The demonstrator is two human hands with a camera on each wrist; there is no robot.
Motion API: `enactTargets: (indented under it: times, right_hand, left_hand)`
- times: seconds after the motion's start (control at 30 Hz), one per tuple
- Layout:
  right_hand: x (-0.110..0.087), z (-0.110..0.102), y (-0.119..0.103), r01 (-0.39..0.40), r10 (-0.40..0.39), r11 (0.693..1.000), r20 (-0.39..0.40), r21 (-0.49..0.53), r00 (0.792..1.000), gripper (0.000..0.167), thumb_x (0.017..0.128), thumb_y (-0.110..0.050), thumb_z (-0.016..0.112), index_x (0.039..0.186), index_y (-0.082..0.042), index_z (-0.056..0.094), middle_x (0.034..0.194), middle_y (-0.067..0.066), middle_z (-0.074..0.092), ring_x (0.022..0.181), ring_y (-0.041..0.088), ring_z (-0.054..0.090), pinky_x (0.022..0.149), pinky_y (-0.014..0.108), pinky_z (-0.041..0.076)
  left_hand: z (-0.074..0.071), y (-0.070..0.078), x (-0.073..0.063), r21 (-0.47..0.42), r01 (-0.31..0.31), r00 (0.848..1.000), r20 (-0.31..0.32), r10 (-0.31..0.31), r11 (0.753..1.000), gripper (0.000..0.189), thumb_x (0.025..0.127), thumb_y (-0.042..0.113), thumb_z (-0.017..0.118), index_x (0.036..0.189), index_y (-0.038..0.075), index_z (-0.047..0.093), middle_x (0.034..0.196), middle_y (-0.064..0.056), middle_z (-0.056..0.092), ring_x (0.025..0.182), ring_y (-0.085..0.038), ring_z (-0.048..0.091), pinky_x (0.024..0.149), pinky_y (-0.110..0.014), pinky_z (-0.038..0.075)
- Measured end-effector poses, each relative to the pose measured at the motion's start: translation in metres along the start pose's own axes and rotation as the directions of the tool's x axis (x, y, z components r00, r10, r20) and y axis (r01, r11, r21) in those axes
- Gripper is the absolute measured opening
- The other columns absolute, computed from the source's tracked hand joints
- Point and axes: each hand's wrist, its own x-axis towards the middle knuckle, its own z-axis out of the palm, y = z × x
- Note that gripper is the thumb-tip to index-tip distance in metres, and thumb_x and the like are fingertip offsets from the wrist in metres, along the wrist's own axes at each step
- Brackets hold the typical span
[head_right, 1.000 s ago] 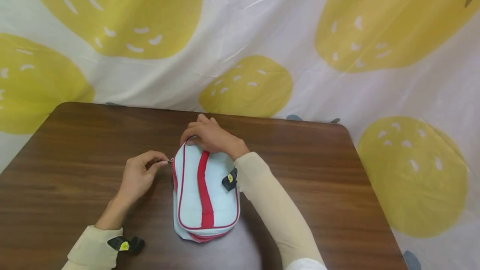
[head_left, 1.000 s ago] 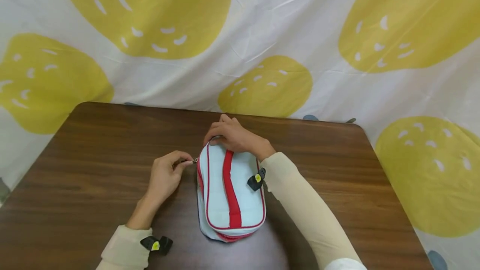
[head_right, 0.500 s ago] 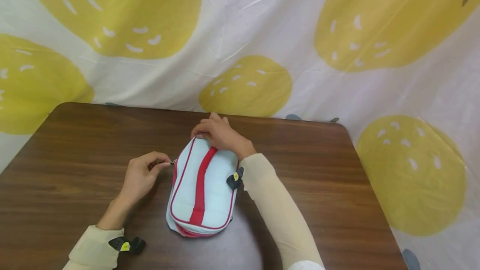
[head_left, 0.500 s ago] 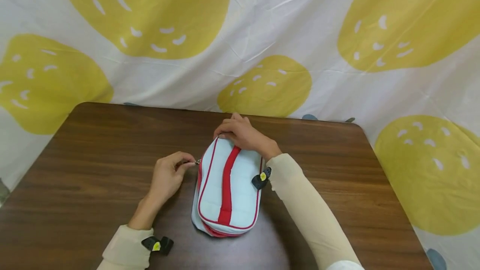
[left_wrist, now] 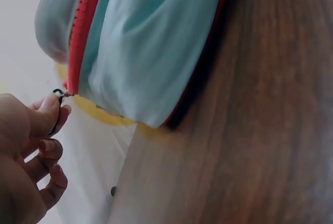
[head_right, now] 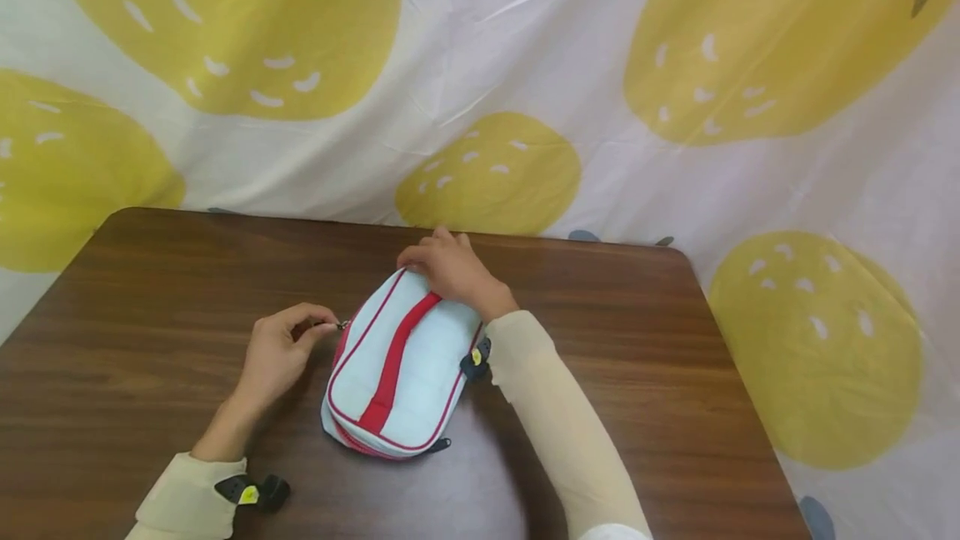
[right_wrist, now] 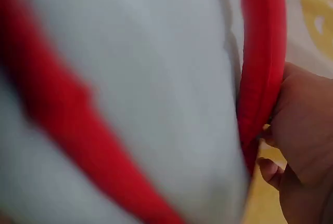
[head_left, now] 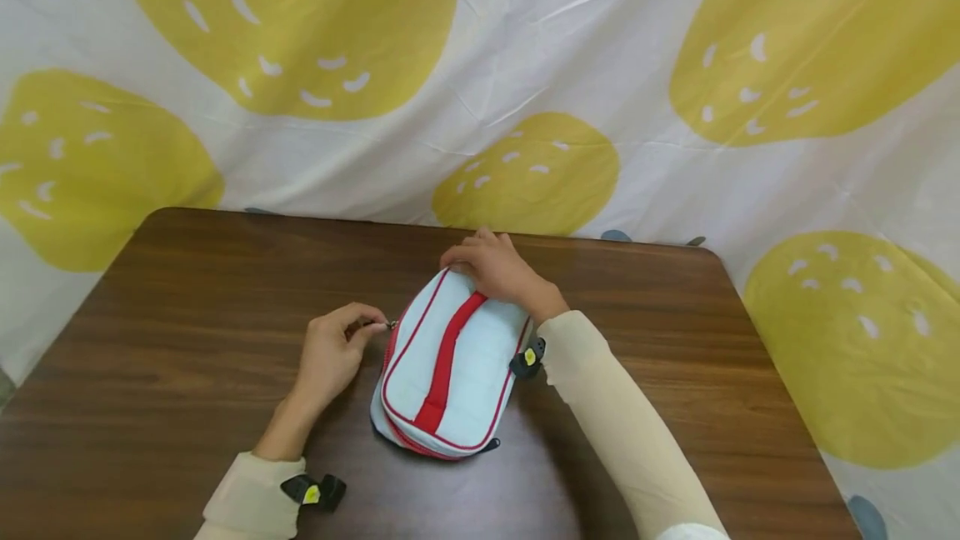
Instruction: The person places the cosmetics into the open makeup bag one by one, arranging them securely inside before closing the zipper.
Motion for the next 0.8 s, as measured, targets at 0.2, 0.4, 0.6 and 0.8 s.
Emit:
enactTargets:
  times: [0.2, 0.4, 0.6, 0.8]
  right_hand:
    - [0.005, -0.008, -0.023, 0.096, -0.084, 0.988, 0.099, -0.124, 0.992, 0.034, 0.094, -0.012, 0.059, 0.118, -0.033, 0.068, 0.115, -0.012, 0.064, 0.105, 0.015, 0.041, 0.085, 0.038, 0.030]
    - [0.011, -0.011, -0.048, 0.192, -0.175, 0.980, 0.230, -0.053, 0.957, 0.029, 0.095, -0.023, 0.061, 0.120, -0.037, 0.066, 0.120, -0.019, 0.059, 0.113, 0.014, 0.036, 0.085, 0.038, 0.025]
    - [0.015, -0.014, -0.056, 0.203, -0.188, 0.979, 0.308, -0.017, 0.933, 0.031, 0.093, -0.027, 0.064, 0.122, -0.038, 0.065, 0.122, -0.019, 0.058, 0.115, 0.014, 0.034, 0.087, 0.038, 0.024]
    - [0.017, -0.012, -0.049, 0.177, -0.183, 0.983, 0.280, 0.045, 0.943, 0.027, 0.090, -0.028, 0.068, 0.116, -0.035, 0.068, 0.115, -0.021, 0.060, 0.110, 0.012, 0.034, 0.086, 0.037, 0.023]
  left_hand:
    - [0.000, 0.000, 0.000, -0.014, 0.048, 0.997, -0.064, -0.049, 0.999, 0.008, 0.078, 0.002, 0.077, 0.081, 0.007, 0.071, 0.067, 0.001, 0.062, 0.054, -0.009, 0.047, 0.049, -0.019, 0.036]
    - [0.001, -0.002, 0.002, -0.008, 0.076, 0.992, -0.099, -0.076, 0.997, 0.007, 0.079, 0.003, 0.076, 0.081, 0.007, 0.071, 0.065, 0.001, 0.060, 0.054, -0.010, 0.047, 0.049, -0.019, 0.035]
    - [0.002, -0.003, 0.004, -0.001, 0.087, 0.990, -0.115, -0.087, 0.996, 0.008, 0.079, 0.001, 0.076, 0.081, 0.008, 0.072, 0.066, 0.001, 0.061, 0.053, -0.010, 0.046, 0.049, -0.019, 0.035]
    - [0.004, -0.002, 0.008, -0.003, 0.092, 0.990, -0.103, -0.092, 0.996, 0.006, 0.080, 0.003, 0.076, 0.082, 0.007, 0.071, 0.065, 0.001, 0.060, 0.054, -0.011, 0.046, 0.049, -0.020, 0.035]
